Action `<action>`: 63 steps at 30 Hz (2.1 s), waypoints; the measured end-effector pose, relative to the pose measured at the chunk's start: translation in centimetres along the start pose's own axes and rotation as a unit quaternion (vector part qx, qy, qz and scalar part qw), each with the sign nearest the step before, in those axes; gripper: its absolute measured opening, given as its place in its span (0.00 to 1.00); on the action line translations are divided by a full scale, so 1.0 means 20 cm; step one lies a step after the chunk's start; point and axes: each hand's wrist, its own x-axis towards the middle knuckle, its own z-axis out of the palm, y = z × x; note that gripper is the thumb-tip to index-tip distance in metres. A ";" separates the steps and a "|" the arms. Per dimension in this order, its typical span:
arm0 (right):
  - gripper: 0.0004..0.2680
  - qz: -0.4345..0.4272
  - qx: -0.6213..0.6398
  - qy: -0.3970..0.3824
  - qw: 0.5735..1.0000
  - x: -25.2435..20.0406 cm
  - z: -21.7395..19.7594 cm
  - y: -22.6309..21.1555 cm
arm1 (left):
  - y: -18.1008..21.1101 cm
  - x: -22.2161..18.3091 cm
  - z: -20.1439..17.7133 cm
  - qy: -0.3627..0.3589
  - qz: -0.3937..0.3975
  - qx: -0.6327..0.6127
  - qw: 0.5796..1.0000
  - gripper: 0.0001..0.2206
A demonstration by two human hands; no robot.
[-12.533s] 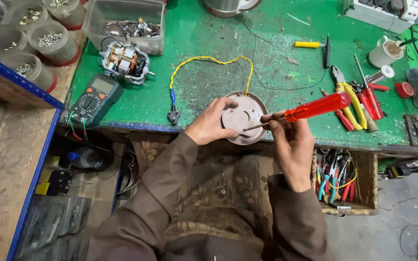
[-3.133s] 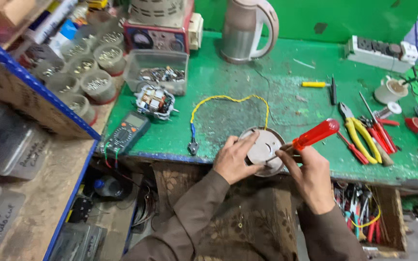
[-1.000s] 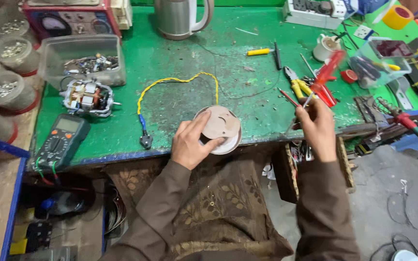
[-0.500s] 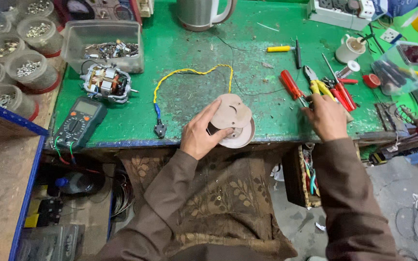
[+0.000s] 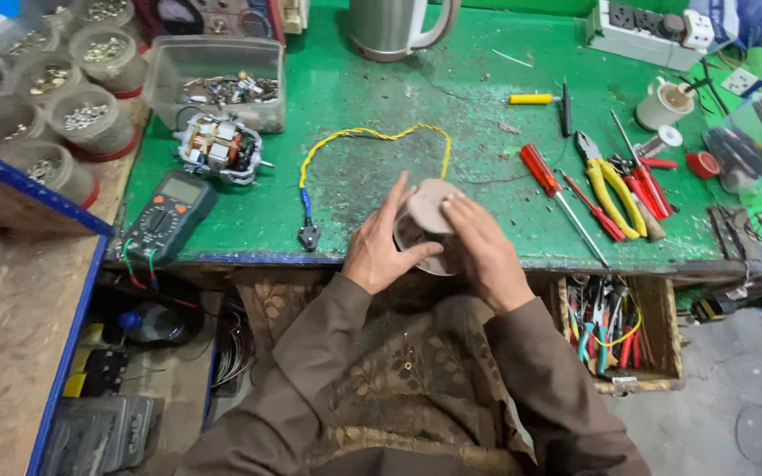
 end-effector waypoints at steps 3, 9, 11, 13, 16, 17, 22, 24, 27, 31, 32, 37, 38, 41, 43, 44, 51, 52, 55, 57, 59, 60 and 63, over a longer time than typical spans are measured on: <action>0.18 0.131 0.067 0.045 0.988 -0.04 -0.02 0.03 | -0.03 0.00 0.01 -0.002 -0.017 0.014 1.000 0.51; 0.07 0.419 0.433 0.241 0.761 0.01 0.00 0.02 | -0.09 0.01 0.04 0.023 -0.013 0.023 0.999 0.42; 0.07 0.424 0.492 0.270 0.711 -0.02 0.03 0.10 | -0.14 0.01 0.07 0.033 -0.005 0.038 0.999 0.39; 0.07 0.428 0.548 0.296 0.655 -0.03 0.03 0.14 | -0.15 0.00 0.08 0.040 0.001 0.053 0.998 0.36; 0.10 0.436 0.623 0.336 0.556 -0.06 0.02 0.18 | -0.09 -0.01 0.06 0.033 0.006 0.064 0.997 0.32; 0.09 0.432 0.643 0.335 0.537 -0.09 0.04 0.23 | -0.06 0.00 0.04 0.022 -0.008 0.071 0.997 0.31; 0.06 0.424 0.684 0.342 0.485 -0.17 0.04 0.35 | -0.01 0.00 0.02 0.003 -0.013 0.095 0.995 0.29; 0.06 0.425 0.699 0.341 0.463 -0.18 0.04 0.35 | -0.02 0.00 0.04 0.007 -0.002 0.141 0.990 0.29; 0.06 0.430 0.702 0.341 0.454 -0.17 0.01 0.35 | 0.09 0.02 -0.02 -0.046 -0.027 0.167 0.984 0.29; 0.06 0.427 0.705 0.332 0.459 -0.20 0.01 0.36 | 0.12 0.11 -0.04 -0.100 -0.010 0.270 0.958 0.30; 0.06 0.426 0.704 0.327 0.465 -0.21 0.02 0.37 | 0.16 0.15 -0.03 -0.121 0.002 0.270 0.955 0.30; 0.07 0.416 0.700 0.325 0.481 -0.18 0.01 0.33 | 0.09 0.38 0.18 -0.145 0.096 0.239 0.955 0.39; 0.07 0.415 0.694 0.322 0.492 -0.17 -0.01 0.30 | 0.10 0.43 0.22 -0.165 0.113 0.188 0.962 0.40; 0.09 0.409 0.679 0.320 0.519 -0.17 0.00 0.29 | 0.06 0.54 0.33 -0.194 0.111 0.128 0.966 0.41; 0.11 0.407 0.670 0.322 0.532 -0.18 0.02 0.31 | 0.00 0.58 0.40 -0.206 0.089 0.120 0.967 0.41; 0.11 0.406 0.667 0.320 0.536 -0.18 0.03 0.32 | -0.04 0.60 0.43 -0.197 0.090 0.127 0.968 0.38; 0.12 0.413 0.639 0.315 0.567 -0.16 0.02 0.27 | -0.16 0.63 0.48 -0.137 0.115 0.168 0.969 0.27; 0.12 0.415 0.639 0.315 0.566 -0.15 0.02 0.25 | -0.15 0.63 0.47 -0.138 0.114 0.168 0.969 0.27; 0.14 0.417 0.619 0.320 0.584 -0.12 0.02 0.23 | -0.13 0.63 0.44 -0.116 0.145 0.213 0.959 0.24; 0.13 0.415 0.606 0.319 0.599 -0.14 0.05 0.25 | -0.12 0.62 0.43 -0.077 0.181 0.234 0.952 0.13; 0.13 0.411 0.605 0.319 0.603 -0.13 0.04 0.24 | -0.11 0.60 0.42 -0.074 0.175 0.233 0.954 0.12; 0.13 0.407 0.603 0.318 0.608 -0.13 0.03 0.23 | -0.10 0.59 0.41 -0.070 0.169 0.231 0.956 0.11; 0.13 0.409 0.600 0.314 0.612 -0.14 0.05 0.25 | -0.06 0.56 0.37 -0.089 0.132 0.191 0.969 0.11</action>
